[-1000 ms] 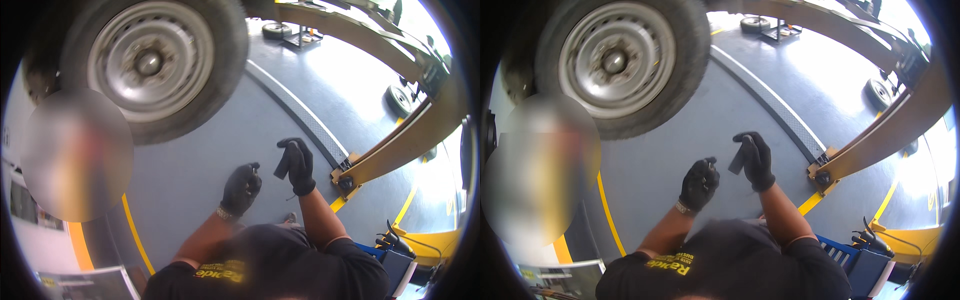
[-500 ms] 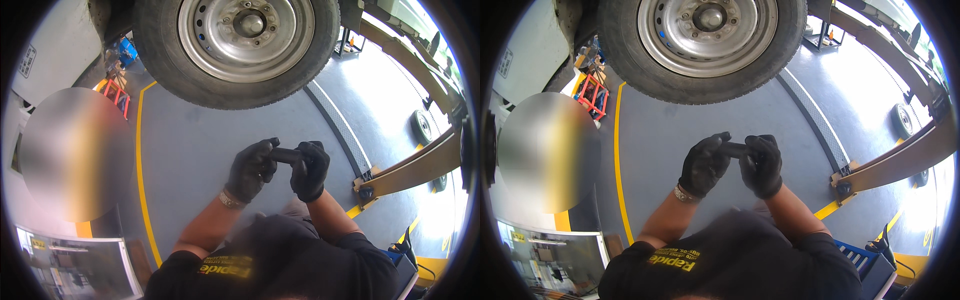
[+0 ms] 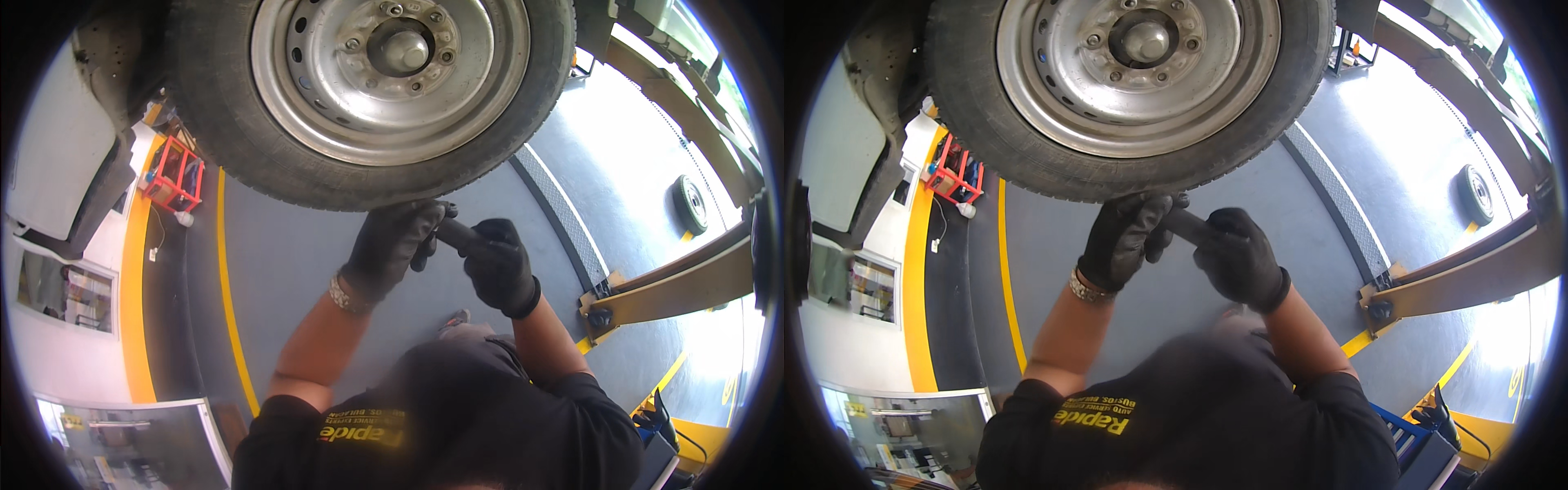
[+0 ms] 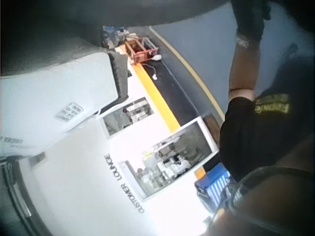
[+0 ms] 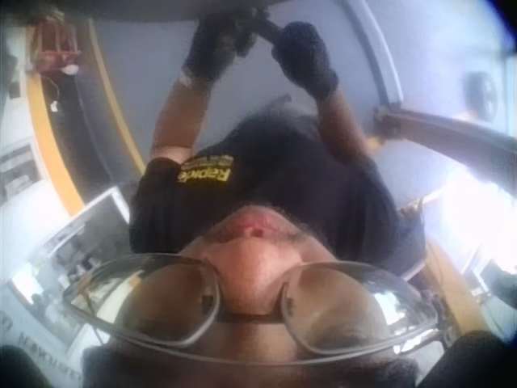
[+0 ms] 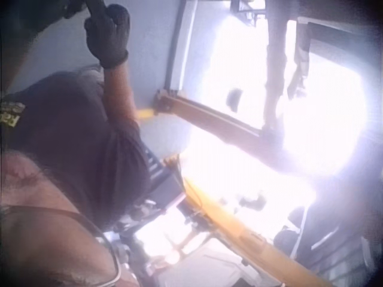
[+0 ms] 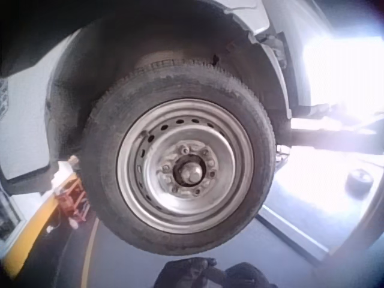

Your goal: The person lifts and mounts two tires onto a raised vehicle, then secures each with lug nuts using a hand wrench. The person operates the lift controls between tire installations.

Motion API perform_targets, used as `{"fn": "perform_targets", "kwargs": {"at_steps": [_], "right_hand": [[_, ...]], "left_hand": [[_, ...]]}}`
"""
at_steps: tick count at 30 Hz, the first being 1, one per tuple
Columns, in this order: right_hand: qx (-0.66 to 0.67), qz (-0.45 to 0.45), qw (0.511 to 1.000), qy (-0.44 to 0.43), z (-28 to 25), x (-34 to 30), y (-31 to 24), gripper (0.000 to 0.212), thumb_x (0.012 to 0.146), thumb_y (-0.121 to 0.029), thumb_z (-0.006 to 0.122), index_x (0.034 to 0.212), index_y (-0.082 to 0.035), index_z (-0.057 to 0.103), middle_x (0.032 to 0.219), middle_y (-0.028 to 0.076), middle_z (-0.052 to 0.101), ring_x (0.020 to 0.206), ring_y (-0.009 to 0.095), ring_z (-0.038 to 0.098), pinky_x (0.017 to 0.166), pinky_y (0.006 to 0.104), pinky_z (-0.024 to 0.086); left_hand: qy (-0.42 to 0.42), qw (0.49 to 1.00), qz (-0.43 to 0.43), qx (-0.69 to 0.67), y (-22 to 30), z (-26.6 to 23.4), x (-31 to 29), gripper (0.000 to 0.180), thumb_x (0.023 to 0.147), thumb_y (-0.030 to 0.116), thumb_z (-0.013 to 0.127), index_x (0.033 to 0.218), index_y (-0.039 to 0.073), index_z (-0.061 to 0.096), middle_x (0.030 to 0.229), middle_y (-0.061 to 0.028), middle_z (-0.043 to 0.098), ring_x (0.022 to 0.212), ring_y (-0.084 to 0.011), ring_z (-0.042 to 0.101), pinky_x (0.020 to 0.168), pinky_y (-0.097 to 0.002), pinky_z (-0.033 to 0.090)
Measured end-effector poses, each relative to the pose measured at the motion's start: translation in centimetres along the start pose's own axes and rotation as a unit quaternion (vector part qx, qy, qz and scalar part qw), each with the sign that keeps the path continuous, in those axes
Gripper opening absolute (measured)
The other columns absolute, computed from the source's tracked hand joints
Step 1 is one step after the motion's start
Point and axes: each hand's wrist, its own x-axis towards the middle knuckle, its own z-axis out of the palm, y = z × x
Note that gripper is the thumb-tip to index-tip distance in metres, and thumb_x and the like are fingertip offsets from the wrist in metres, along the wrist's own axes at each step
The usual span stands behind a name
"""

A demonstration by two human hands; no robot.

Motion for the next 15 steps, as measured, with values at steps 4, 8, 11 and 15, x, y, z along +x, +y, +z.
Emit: {"fn": "perform_targets", "kwargs": {"at_steps": [4, 8, 11, 15], "right_hand": [[0.057, 0.032, 0.998, 0.02, 0.1, 1.3, 2.4, 0.016, 0.075, 0.004, 0.064, 0.088, -0.004, 0.064, 0.083, 0.009, 0.065, 0.084, 0.032, 0.061, 0.07, 0.0389, 0.053], [0.103, -0.01, 0.984, 0.142, 2.4, 1.3, 4.2, 0.016, 0.076, 0.004, 0.063, 0.09, -0.003, 0.063, 0.084, 0.01, 0.066, 0.084, 0.031, 0.062, 0.072, 0.0394, 0.053], [-0.005, -0.041, 0.996, 0.084, 1.8, 3.4, 4.1, 0.03, 0.075, 0.004, 0.066, 0.104, -0.003, 0.062, 0.087, 0.01, 0.065, 0.078, 0.029, 0.062, 0.07, 0.0393, 0.052], [-0.032, -0.003, 0.996, 0.081, 2.1, 3.2, 5.9, 0.052, 0.073, 0.002, 0.073, 0.121, -0.002, 0.055, 0.09, 0.011, 0.065, 0.074, 0.029, 0.062, 0.068, 0.0392, 0.051]], "left_hand": [[-0.02, 0.984, 0.139, 0.105, 0.1, -0.5, 3.1, 0.038, 0.104, 0.032, 0.049, 0.119, 0.0, 0.065, 0.066, -0.002, 0.06, 0.051, -0.0067, 0.05, 0.049, -0.0237, 0.041], [-0.049, 0.975, 0.075, -0.205, -1.3, -0.4, 4.6, 0.036, 0.104, 0.029, 0.046, 0.117, -0.001, 0.062, 0.074, -0.0023, 0.061, 0.055, -0.0055, 0.052, 0.052, -0.0213, 0.043], [-0.046, 0.927, 0.033, -0.372, -3.8, 0.5, 5.1, 0.04, 0.103, 0.034, 0.047, 0.123, 0.001, 0.057, 0.077, -0.0015, 0.061, 0.056, -0.0052, 0.049, 0.05, -0.0204, 0.039], [-0.134, 0.933, 0.043, -0.331, -5.3, -0.1, 7.1, 0.042, 0.102, 0.034, 0.048, 0.124, 0.0, 0.055, 0.087, -0.0064, 0.063, 0.07, -0.0105, 0.056, 0.058, -0.0225, 0.045]]}}
